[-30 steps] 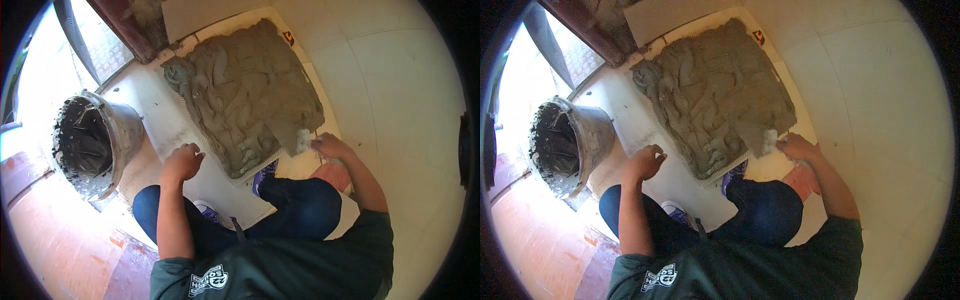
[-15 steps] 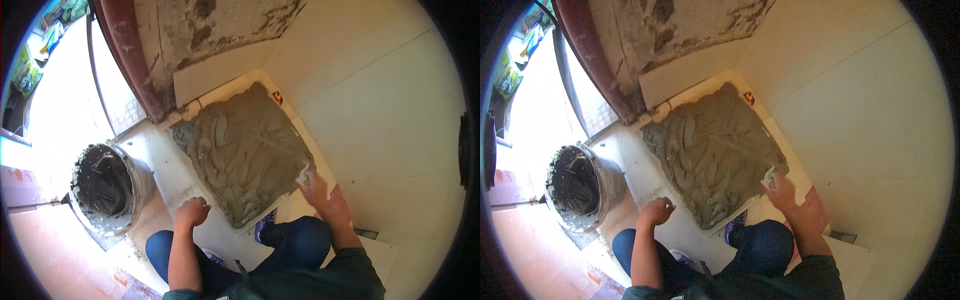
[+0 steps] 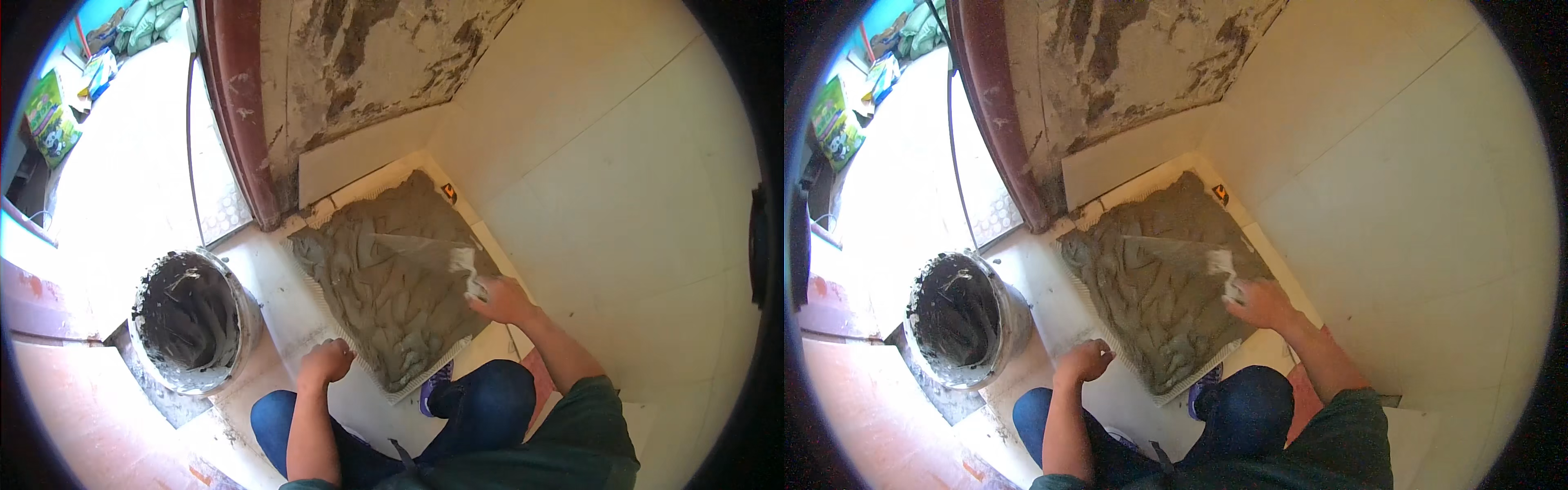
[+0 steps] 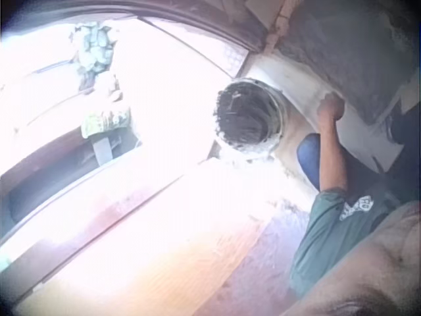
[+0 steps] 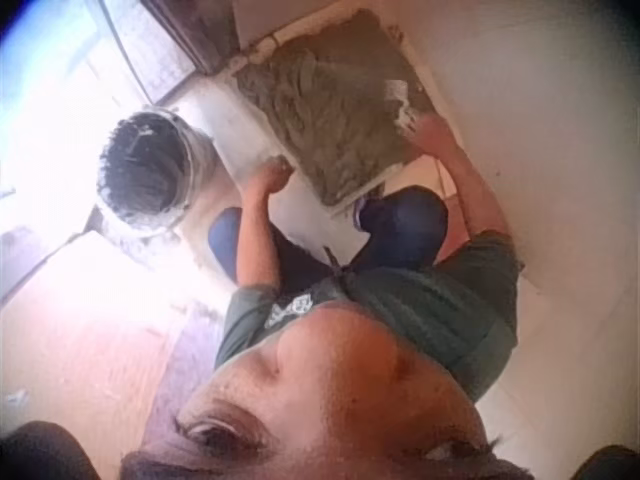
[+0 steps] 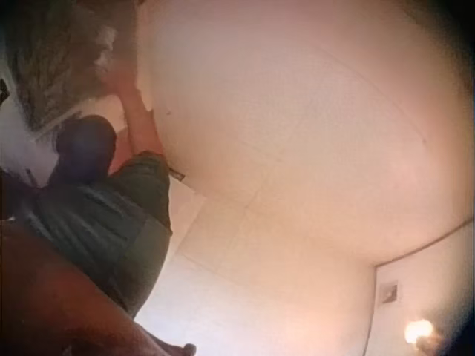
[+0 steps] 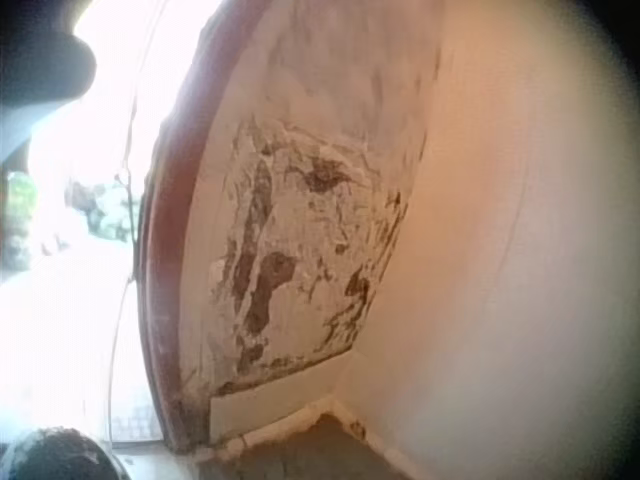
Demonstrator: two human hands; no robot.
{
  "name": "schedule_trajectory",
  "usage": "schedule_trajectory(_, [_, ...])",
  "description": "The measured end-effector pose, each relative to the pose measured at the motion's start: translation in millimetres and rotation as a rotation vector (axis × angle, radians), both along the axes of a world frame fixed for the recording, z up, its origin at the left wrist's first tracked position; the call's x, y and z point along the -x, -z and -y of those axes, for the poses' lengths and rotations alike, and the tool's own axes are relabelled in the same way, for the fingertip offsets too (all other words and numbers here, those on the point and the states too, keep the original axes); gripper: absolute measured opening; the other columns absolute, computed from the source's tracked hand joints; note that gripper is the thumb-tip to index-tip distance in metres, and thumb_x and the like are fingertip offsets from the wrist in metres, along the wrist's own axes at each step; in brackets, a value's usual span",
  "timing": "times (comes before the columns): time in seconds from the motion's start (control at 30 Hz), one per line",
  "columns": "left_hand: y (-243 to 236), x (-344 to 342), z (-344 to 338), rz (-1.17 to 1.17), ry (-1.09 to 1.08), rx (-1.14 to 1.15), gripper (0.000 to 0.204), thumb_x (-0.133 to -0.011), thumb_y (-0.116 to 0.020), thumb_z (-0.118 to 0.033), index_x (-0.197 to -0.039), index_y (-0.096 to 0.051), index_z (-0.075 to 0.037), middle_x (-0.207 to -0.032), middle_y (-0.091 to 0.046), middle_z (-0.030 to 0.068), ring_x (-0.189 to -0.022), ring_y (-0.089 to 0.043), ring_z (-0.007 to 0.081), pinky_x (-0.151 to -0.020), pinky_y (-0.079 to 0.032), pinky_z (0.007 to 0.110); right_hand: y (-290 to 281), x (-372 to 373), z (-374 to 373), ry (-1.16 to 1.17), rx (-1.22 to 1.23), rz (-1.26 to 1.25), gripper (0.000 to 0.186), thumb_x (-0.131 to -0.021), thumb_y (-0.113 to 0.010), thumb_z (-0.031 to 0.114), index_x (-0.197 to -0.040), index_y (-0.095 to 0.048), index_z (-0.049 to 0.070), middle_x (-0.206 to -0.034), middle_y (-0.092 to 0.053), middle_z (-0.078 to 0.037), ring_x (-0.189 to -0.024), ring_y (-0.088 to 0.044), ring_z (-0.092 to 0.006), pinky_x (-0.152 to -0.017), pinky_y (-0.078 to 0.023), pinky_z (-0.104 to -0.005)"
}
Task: The person scoops mortar from a bucket using a trowel and spreads it onto the back of a tile.
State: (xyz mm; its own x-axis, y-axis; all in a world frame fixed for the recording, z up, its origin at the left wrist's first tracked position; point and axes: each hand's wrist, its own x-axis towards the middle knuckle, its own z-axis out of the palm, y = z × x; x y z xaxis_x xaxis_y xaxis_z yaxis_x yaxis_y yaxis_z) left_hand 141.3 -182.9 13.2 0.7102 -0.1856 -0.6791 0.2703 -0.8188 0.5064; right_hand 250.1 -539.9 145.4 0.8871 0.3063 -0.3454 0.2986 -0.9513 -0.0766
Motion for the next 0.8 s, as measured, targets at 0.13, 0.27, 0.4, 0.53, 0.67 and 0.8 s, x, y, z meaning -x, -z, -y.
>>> schedule_trajectory(0.13, [12.1,0.5,2.8,0.014,-0.004,-0.002,0.042,-0.099,-0.056,-0.043,-0.122,-0.069,-0.011,-0.126,-0.066,0.0193,-0.119,-0.062,0.0392,-0.099,-0.049,0.049,-59.0,-25.9,-104.5,-0.321,-0.239,0.078,0.043,-0.086,-0.066,0.039,-0.114,-0.063,0.006,-0.09,-0.07,-0.02,-0.083,-0.068,-0.0411,-0.073,-0.054,-0.0494])
schedule_trajectory(0.27, [-2.0,-4.8,2.8,0.012,-0.018,0.046,0.042,-0.099,-0.054,-0.043,-0.122,-0.069,-0.011,-0.127,-0.066,0.0197,-0.119,-0.062,0.0398,-0.1,-0.049,0.05,-101.6,-34.9,-233.9,-0.737,-0.322,0.262,0.034,-0.089,-0.065,0.037,-0.106,-0.061,0.008,-0.087,-0.069,-0.016,-0.081,-0.071,-0.0354,-0.069,-0.056,-0.0479])
schedule_trajectory(0.4, [23.1,27.0,-24.4,0.013,-0.085,0.006,0.04,-0.098,-0.054,-0.039,-0.12,-0.07,-0.01,-0.128,-0.066,0.0198,-0.117,-0.063,0.04,-0.098,-0.05,0.051,-144.6,-12.0,-374.5,-1.004,-0.184,0.293,0.032,-0.092,-0.066,0.037,-0.103,-0.063,0.007,-0.083,-0.071,-0.015,-0.077,-0.073,-0.0321,-0.067,-0.056,-0.0481])
schedule_trajectory(0.53, [-15.4,-6.8,9.9,0.02,-0.063,0.078,0.035,-0.094,-0.057,-0.031,-0.113,-0.073,-0.007,-0.121,-0.07,0.0177,-0.112,-0.067,0.0365,-0.091,-0.054,0.049,-150.3,-26.4,-413.0,-1.034,-0.014,0.313,0.031,-0.09,-0.068,0.035,-0.097,-0.066,0.005,-0.084,-0.073,-0.017,-0.08,-0.073,-0.0333,-0.069,-0.057,-0.0465])
schedule_trajectory(0.67, [-22.7,12.5,-6.9,0.089,-0.166,0.091,0.031,-0.093,-0.06,-0.024,-0.114,-0.074,-0.007,-0.121,-0.071,0.0158,-0.113,-0.068,0.0344,-0.09,-0.055,0.047,-139.3,10.4,-504.5,-1.129,0.123,0.203,0.023,-0.088,-0.068,0.026,-0.097,-0.071,0.004,-0.091,-0.075,-0.016,-0.086,-0.073,-0.0323,-0.073,-0.057,-0.0445])
schedule_trajectory(0.8, [-33.4,19.1,-8.3,0.067,-0.21,0.132,0.031,-0.092,-0.062,-0.023,-0.117,-0.072,-0.008,-0.125,-0.069,0.0155,-0.116,-0.067,0.034,-0.092,-0.054,0.047,-113.2,49.3,-560.9,-1.149,0.445,0.026,0.024,-0.082,-0.066,0.015,-0.103,-0.076,0.008,-0.102,-0.075,-0.013,-0.095,-0.073,-0.0285,-0.078,-0.058,-0.0413])
